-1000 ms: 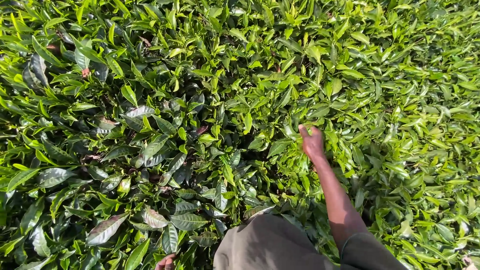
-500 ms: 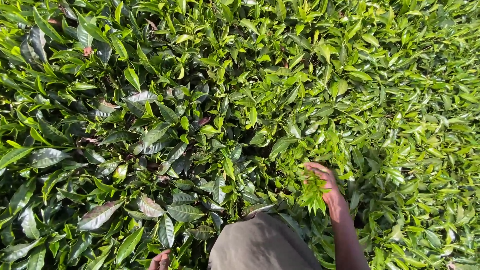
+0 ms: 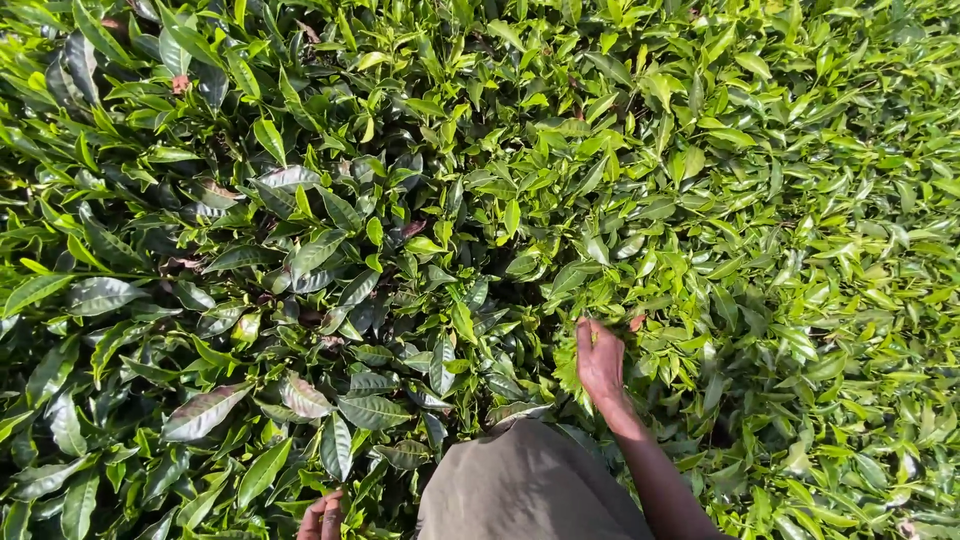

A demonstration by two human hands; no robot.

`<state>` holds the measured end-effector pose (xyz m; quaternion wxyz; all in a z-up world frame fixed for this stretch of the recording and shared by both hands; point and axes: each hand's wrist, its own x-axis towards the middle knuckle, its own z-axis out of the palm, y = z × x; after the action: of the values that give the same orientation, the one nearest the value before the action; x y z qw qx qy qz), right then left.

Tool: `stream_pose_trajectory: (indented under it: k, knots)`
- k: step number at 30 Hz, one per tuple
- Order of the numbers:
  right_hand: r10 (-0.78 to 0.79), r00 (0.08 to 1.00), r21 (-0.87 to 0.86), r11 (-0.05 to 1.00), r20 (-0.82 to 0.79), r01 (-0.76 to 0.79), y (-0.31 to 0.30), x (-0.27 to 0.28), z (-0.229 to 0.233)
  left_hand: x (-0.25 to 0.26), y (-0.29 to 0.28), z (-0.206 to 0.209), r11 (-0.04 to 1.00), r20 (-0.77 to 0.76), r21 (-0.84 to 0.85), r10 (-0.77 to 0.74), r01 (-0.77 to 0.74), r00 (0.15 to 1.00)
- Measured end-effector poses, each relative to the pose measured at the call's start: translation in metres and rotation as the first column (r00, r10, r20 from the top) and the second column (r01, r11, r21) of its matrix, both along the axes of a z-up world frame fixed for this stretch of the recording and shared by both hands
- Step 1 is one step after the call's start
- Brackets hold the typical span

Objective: The person picks tea leaves by hand from a dense tea plantation. They pluck the leaves and place them into a cloth bag that is positioned on the bushes.

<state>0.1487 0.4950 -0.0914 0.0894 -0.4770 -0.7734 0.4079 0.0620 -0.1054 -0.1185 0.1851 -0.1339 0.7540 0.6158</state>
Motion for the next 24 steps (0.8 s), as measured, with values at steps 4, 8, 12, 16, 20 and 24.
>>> stream_pose_trajectory:
  k: [4, 8, 12, 16, 20, 24]
  knots:
    - [-0.031, 0.997, -0.064, 0.997, 0.071, 0.035, -0.018, -0.008, 0.01, -0.005, 0.013, 0.017, 0.993, 0.092, -0.073, 0.095, -0.088, 0.991]
    - [-0.032, 0.992, -0.257, 0.965, 0.121, 0.062, -0.019, -0.039, 0.008, -0.011, 0.031, 0.038, 0.999, 0.003, -0.041, -0.002, 0.002, 1.0]
    - [-0.057, 0.984, -0.254, 0.962, 0.168, 0.099, -0.018, -0.044, 0.008, -0.024, 0.023, 0.026, 0.999, 0.054, -0.046, 0.011, -0.008, 0.998]
    - [-0.067, 0.981, -0.354, 0.926, 0.181, 0.129, -0.017, -0.026, -0.015, -0.012, 0.029, 0.042, 0.991, 0.069, -0.121, 0.061, -0.052, 0.996]
    - [-0.404, 0.914, -0.45, 0.811, 0.032, 0.374, -0.006, -0.042, 0.038, -0.012, 0.046, 0.042, 0.998, 0.018, -0.041, 0.042, -0.041, 0.999]
    - [-0.649, 0.754, -0.519, 0.611, 0.105, 0.598, 0.027, -0.046, -0.006, -0.02, 0.045, 0.056, 0.984, 0.112, -0.176, 0.012, 0.008, 0.994]
